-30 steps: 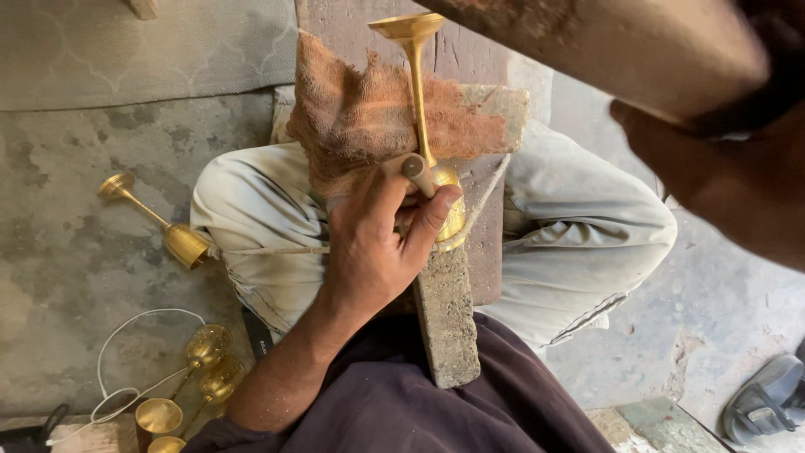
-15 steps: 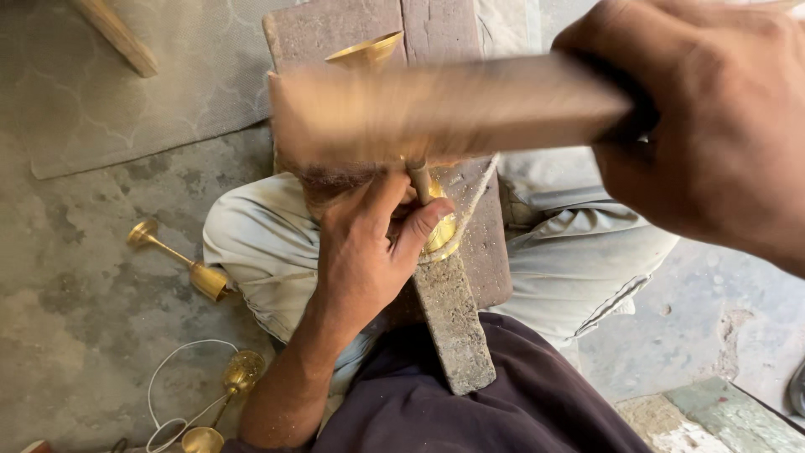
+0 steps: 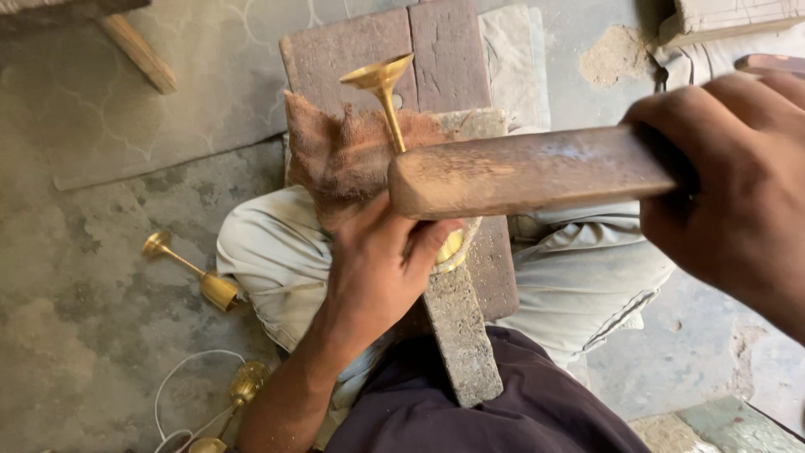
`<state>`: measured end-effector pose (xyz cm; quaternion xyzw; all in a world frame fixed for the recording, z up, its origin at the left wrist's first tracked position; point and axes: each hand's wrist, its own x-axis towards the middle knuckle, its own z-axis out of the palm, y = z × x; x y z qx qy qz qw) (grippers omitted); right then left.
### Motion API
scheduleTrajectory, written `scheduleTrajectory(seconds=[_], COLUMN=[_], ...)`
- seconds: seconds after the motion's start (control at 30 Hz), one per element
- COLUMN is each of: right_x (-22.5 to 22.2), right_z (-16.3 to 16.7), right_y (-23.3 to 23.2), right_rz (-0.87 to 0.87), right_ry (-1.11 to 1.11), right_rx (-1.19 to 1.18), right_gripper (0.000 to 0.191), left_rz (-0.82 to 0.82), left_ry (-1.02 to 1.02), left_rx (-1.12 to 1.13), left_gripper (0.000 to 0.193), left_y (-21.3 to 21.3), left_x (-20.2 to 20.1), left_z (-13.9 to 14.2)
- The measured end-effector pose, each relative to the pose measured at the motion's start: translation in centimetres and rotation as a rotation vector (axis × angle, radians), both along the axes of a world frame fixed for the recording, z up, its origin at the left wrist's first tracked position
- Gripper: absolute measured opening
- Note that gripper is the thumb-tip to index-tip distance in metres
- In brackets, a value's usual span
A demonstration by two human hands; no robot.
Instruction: The person sits on the floor holding a brass candlestick against a stone block and uses a punch and wooden mallet to repeatedly strike and emboss the brass surface, repositioning the punch around the object as they work.
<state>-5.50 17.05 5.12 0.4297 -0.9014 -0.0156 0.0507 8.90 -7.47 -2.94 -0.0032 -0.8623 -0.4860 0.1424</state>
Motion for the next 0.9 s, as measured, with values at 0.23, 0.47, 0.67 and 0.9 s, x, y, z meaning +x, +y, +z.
scheduleTrajectory(seconds=[0.23,0.47,0.67,0.9], right_x=[-1.8,-2.3,-1.6,-3.7], right_z=[0.0,-2.2,-1.6,-3.3], right_y=[-0.3,1.6,0.9,-0.5], right_rz=[-0.512,-0.518,-0.466,-0.118], right_ry=[-0.337,-0.663,-0.993,-0.488], right_rx=[0.124,-0.330,-0.740,-0.082], right_gripper=[0.043,0.057,0.030,0.038], left_rz=[-0.084,-0.336,-0.403,-0.420], left_ry=[-0.162,-0.228,-0.143,-0.127], left_rx=[0.061,0.051,0.077,-0.018], left_gripper=[0.034,0.035,0.033,0.026], left_y=[-1.3,-1.5,-1.9,-1.9], left_x=[-1.7,-4.5,-5.1,-5.2], left_z=[2.3,0.6,-1.8,-2.7])
